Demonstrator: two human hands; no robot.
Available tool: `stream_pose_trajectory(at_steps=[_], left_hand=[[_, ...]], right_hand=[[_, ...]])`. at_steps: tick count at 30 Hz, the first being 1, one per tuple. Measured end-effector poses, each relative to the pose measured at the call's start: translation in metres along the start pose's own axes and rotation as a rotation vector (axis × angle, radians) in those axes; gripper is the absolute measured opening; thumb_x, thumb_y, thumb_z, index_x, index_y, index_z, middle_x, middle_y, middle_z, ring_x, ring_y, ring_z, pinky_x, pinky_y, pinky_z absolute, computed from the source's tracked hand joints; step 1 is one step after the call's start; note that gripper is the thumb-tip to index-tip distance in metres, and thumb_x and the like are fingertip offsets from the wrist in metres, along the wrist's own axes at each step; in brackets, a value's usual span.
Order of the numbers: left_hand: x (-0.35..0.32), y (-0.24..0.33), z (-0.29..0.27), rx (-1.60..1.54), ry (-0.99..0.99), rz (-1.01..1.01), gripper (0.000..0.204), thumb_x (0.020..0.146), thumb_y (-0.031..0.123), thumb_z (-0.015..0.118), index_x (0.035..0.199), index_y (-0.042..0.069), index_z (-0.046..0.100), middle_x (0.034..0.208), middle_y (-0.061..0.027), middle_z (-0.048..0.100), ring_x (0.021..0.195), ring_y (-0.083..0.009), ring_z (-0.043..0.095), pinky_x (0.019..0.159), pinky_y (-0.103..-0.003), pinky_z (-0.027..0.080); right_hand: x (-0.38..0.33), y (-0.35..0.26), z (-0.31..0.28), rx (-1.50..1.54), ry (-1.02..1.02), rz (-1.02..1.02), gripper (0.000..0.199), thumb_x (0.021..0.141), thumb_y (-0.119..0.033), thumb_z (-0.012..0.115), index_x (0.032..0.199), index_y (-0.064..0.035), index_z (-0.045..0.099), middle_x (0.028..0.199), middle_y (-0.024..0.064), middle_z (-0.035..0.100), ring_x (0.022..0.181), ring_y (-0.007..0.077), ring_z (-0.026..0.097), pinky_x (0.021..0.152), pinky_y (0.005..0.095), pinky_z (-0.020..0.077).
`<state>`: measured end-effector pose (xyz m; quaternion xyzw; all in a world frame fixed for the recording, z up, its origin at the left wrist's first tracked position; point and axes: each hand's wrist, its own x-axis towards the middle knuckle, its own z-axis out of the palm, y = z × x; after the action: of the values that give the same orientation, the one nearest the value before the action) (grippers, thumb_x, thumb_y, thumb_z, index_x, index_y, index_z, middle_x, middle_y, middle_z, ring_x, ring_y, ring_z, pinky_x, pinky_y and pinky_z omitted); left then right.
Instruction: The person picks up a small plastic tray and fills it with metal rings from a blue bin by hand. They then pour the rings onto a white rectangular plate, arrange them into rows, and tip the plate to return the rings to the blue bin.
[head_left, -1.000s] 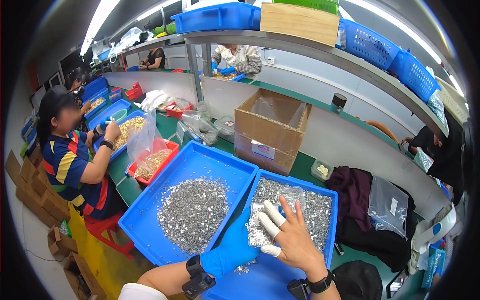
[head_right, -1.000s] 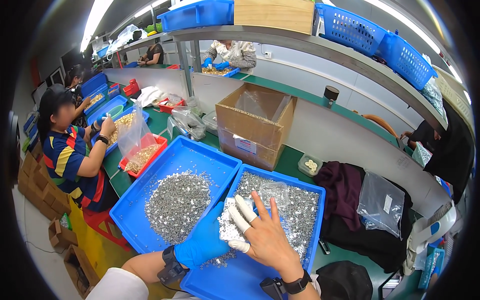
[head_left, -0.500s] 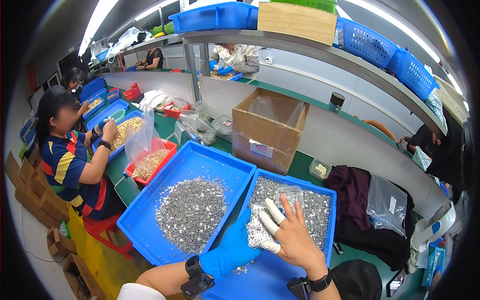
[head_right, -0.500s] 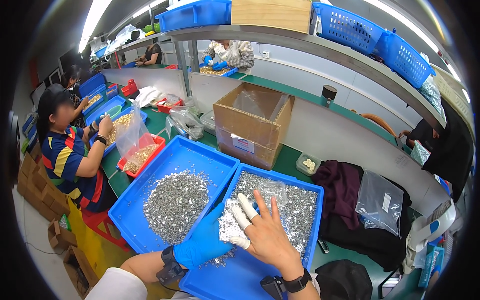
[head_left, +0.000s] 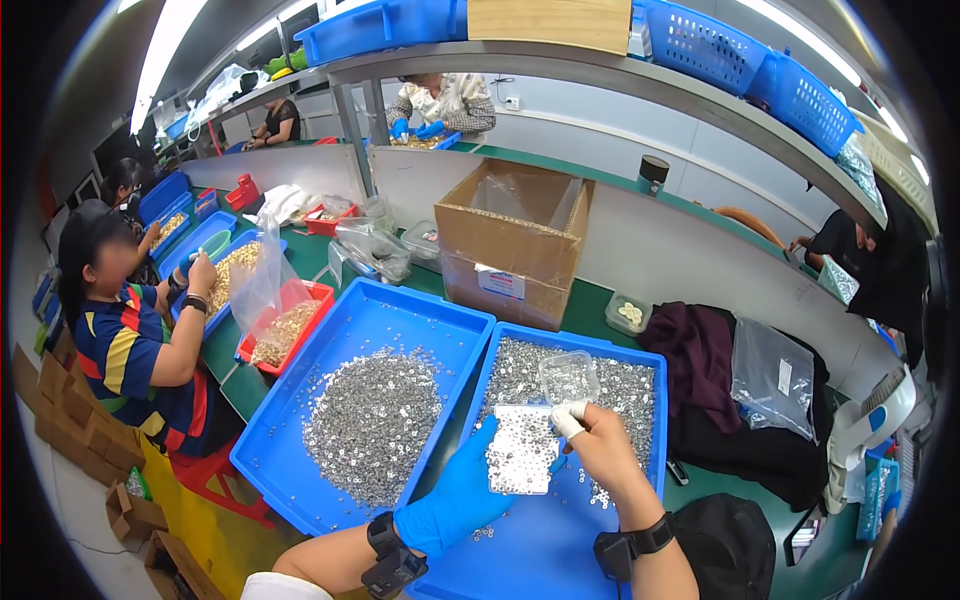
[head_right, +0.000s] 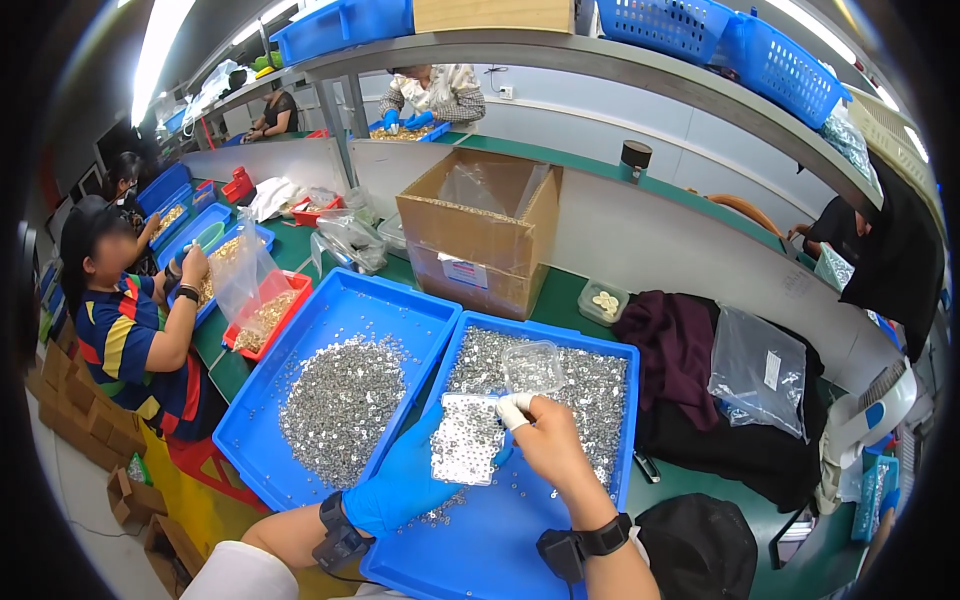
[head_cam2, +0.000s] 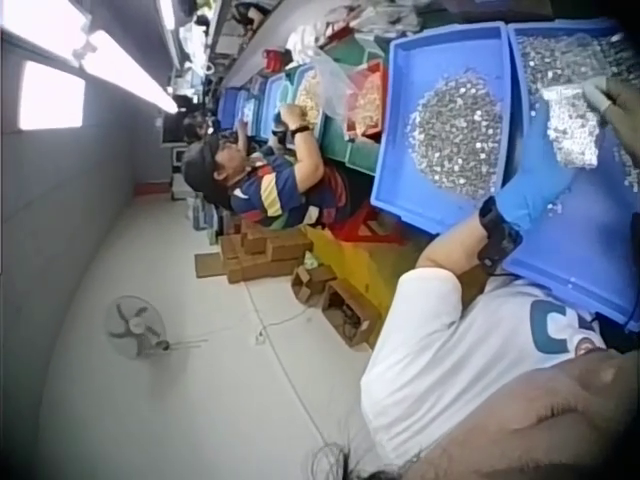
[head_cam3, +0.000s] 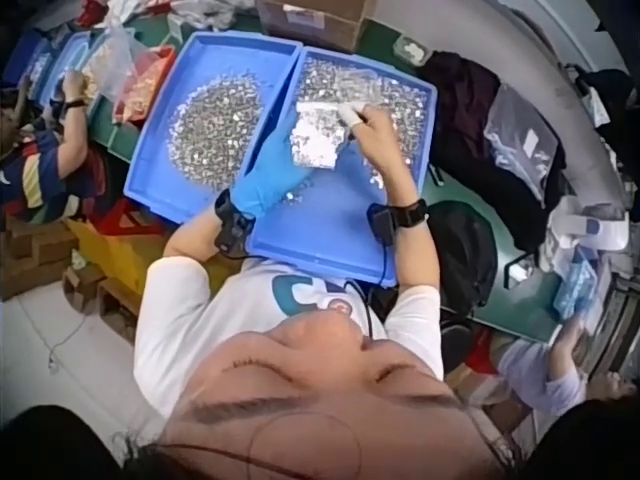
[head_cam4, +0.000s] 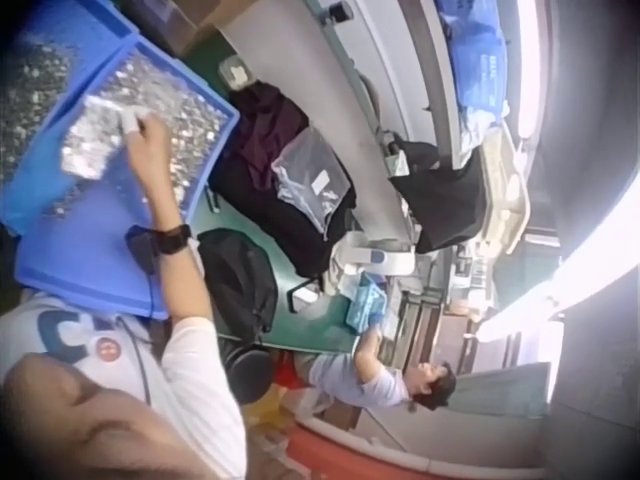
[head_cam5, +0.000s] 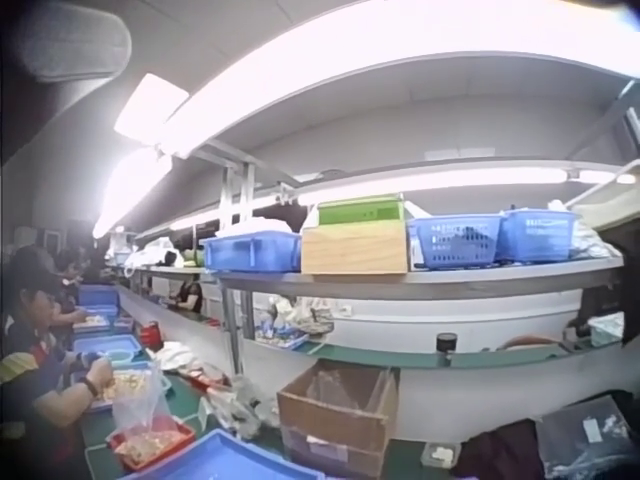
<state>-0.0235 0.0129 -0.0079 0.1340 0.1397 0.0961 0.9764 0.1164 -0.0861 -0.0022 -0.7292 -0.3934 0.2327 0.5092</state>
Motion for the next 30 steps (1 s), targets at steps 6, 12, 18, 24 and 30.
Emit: stream_pose_trajectory(at_steps=[6,12,18,24,30], left_hand=[[0.002,-0.001,0.0,0.003,0.018,-0.027,0.049,0.095,0.037,0.028,0.13,0.002,0.032,0.125,-0.0161,0.044,0.113,-0.0301,0.047,0.097,-0.045,0.038],[0.005,0.003,-0.005,0.233,0.061,-0.024,0.045,0.096,0.033,0.028,0.129,0.003,0.033,0.122,-0.0134,0.048,0.109,-0.0256,0.051,0.092,-0.041,0.043],[0.009,0.002,-0.006,0.407,0.109,0.065,0.043,0.096,0.032,0.027,0.128,0.003,0.035,0.12,-0.0112,0.049,0.107,-0.0232,0.052,0.088,-0.039,0.046],[0.006,0.003,-0.005,0.185,-0.01,-0.029,0.048,0.095,0.038,0.027,0.129,0.004,0.034,0.122,-0.0133,0.047,0.11,-0.0253,0.049,0.091,-0.042,0.044],[0.002,0.005,0.003,0.037,-0.066,-0.053,0.048,0.095,0.038,0.026,0.13,0.006,0.032,0.125,-0.0131,0.045,0.112,-0.0286,0.048,0.09,-0.048,0.043]], right_hand=[[0.003,-0.009,0.0,0.33,-0.112,0.228,0.019,0.088,-0.017,0.052,0.089,-0.0005,0.06,0.065,-0.0011,0.053,0.054,0.0061,0.049,0.051,0.0218,0.0419],[0.005,0.0,-0.002,0.376,-0.094,0.259,0.019,0.088,-0.018,0.052,0.086,-0.0008,0.059,0.063,-0.0018,0.052,0.05,0.0061,0.048,0.046,0.0207,0.0412],[0.005,0.003,-0.003,0.439,-0.054,0.247,0.018,0.088,-0.017,0.052,0.086,-0.0009,0.059,0.062,-0.0016,0.051,0.049,0.006,0.048,0.046,0.02,0.0422],[0.003,-0.005,0.0,0.449,-0.096,0.284,0.018,0.088,-0.017,0.053,0.085,-0.0002,0.059,0.064,-0.0012,0.052,0.051,0.0059,0.051,0.046,0.0205,0.0425],[-0.004,-0.007,0.003,-0.231,0.091,-0.059,0.018,0.085,-0.016,0.055,0.096,-0.0024,0.06,0.075,0.0057,0.059,0.063,0.0174,0.057,0.058,0.0293,0.0473]])
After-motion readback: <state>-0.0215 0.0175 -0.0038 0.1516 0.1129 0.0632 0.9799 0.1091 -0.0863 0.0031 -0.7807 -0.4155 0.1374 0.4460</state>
